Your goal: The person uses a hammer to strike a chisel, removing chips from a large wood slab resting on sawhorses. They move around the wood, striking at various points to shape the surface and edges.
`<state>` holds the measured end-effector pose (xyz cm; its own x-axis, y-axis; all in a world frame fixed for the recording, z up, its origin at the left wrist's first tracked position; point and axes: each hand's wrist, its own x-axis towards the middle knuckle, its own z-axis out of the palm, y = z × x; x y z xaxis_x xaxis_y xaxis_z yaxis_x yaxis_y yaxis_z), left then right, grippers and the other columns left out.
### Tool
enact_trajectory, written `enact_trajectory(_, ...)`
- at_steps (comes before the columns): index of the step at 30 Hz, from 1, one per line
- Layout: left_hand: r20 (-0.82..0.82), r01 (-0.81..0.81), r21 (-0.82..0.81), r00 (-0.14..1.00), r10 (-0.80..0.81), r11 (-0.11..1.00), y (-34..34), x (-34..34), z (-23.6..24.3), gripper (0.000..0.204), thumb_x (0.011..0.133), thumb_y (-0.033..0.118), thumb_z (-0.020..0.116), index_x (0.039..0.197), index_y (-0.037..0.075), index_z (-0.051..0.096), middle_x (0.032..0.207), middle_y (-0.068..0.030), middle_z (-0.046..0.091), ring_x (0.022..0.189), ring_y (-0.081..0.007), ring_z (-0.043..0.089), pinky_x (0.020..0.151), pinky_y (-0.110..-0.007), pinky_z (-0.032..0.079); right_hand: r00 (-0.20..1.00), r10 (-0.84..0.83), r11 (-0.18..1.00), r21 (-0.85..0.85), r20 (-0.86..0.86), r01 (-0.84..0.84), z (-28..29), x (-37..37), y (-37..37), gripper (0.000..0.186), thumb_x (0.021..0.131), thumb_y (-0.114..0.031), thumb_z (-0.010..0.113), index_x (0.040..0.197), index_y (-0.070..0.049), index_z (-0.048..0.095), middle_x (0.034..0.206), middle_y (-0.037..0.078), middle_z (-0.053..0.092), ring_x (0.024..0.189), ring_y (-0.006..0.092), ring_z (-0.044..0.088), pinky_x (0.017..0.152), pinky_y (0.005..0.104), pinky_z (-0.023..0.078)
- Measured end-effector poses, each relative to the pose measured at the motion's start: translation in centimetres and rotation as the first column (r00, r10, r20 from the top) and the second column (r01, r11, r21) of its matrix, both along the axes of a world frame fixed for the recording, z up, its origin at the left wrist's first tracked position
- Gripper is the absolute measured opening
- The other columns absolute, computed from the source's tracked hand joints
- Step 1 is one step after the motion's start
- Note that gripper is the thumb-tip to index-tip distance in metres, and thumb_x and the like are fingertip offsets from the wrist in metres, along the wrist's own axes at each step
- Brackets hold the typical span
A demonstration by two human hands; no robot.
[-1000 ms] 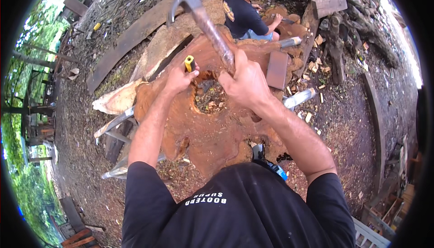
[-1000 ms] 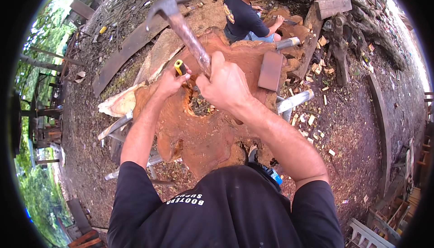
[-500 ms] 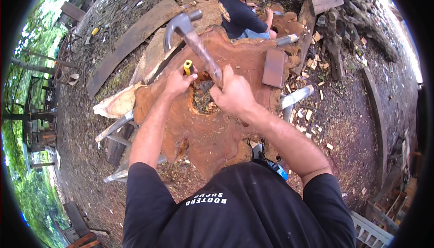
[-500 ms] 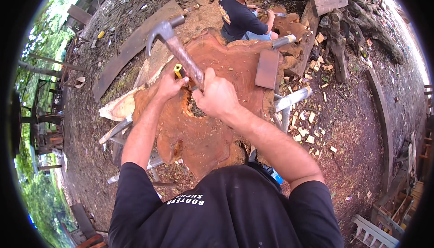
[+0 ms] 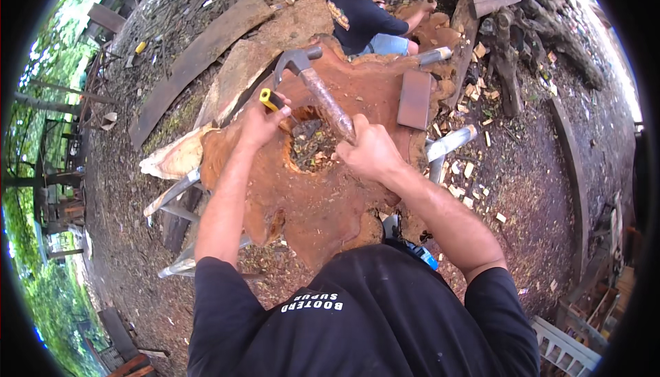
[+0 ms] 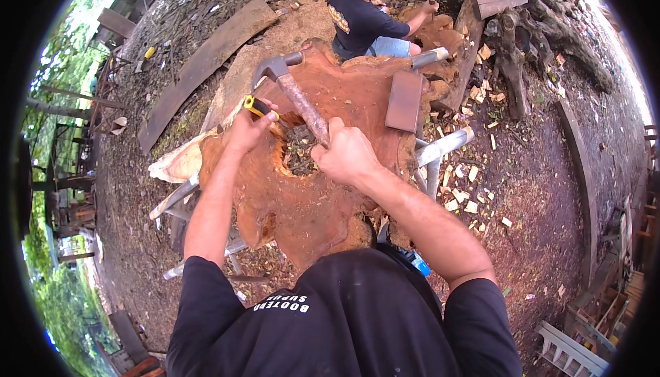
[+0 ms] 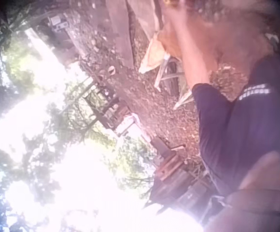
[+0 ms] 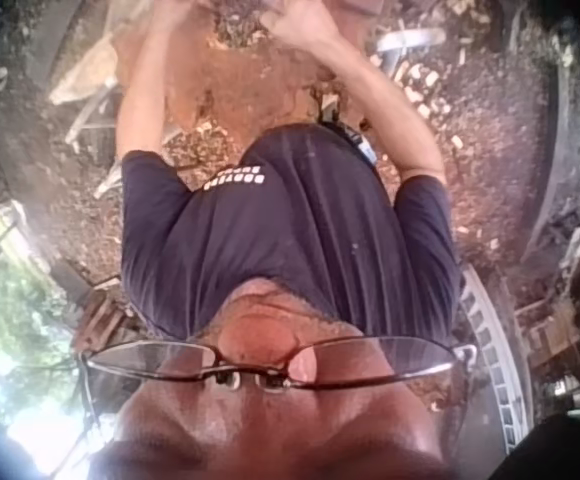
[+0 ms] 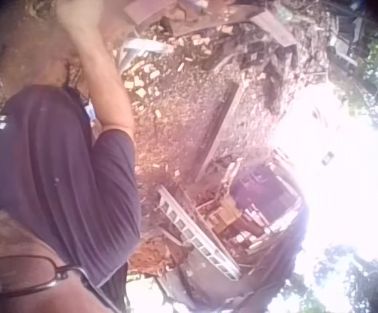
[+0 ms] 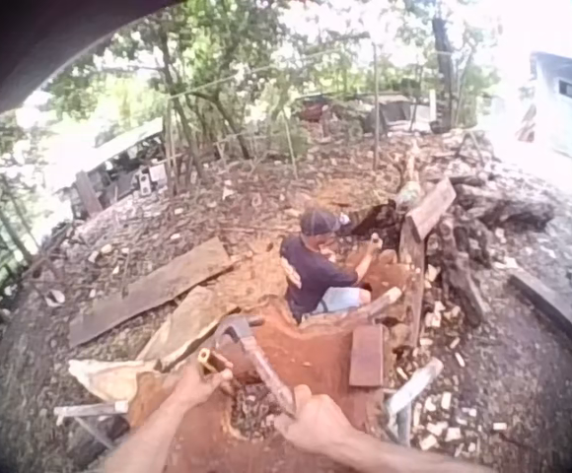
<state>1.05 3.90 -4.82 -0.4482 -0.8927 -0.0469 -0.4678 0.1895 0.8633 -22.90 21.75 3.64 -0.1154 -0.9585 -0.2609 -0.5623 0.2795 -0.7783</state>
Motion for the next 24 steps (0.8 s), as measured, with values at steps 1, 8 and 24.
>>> enact_trajectory(1,0.003,0.003,0.004,1.000,-0.003,1.000,-0.1,-0.2,0.9,0.032,0.090,0.012,0.073,0.119,0.004,0.062,0.109,-0.0050,0.072,0.100,-0.0123,0.066,0.092,-0.029,0.052,1.000,-0.008,1.000,0.005,0.005,0.008,0.0,-0.3,0.1,0.043,0.082,-0.025,0.062,0.103,0.011,0.053,0.085,0.035,0.066,0.086,0.0480,0.068,0.081,0.0509,0.054)
enact_trajectory(8,0.301,0.087,-0.007,0.950,-0.081,0.996,0.2,0.0,3.7,0.034,0.091,0.010,0.070,0.122,0.001,0.060,0.112,-0.0061,0.071,0.107,-0.0150,0.066,0.097,-0.032,0.051,0.999,-0.014,0.998,0.059,0.048,0.011,-0.8,-1.1,1.1,0.044,0.081,-0.026,0.062,0.101,0.012,0.053,0.085,0.037,0.065,0.086,0.0487,0.067,0.080,0.0510,0.053)
enact_trajectory(24,-0.166,-0.179,-0.372,0.978,0.125,0.911,0.9,2.9,11.9,0.031,0.093,0.027,0.073,0.109,0.004,0.060,0.088,-0.0007,0.061,0.076,-0.0113,0.059,0.072,-0.028,0.050,0.998,-0.036,0.989,0.147,0.041,0.030,-2.3,-5.1,8.2,0.042,0.082,-0.025,0.063,0.103,0.010,0.053,0.082,0.034,0.066,0.080,0.0471,0.068,0.075,0.0513,0.055)
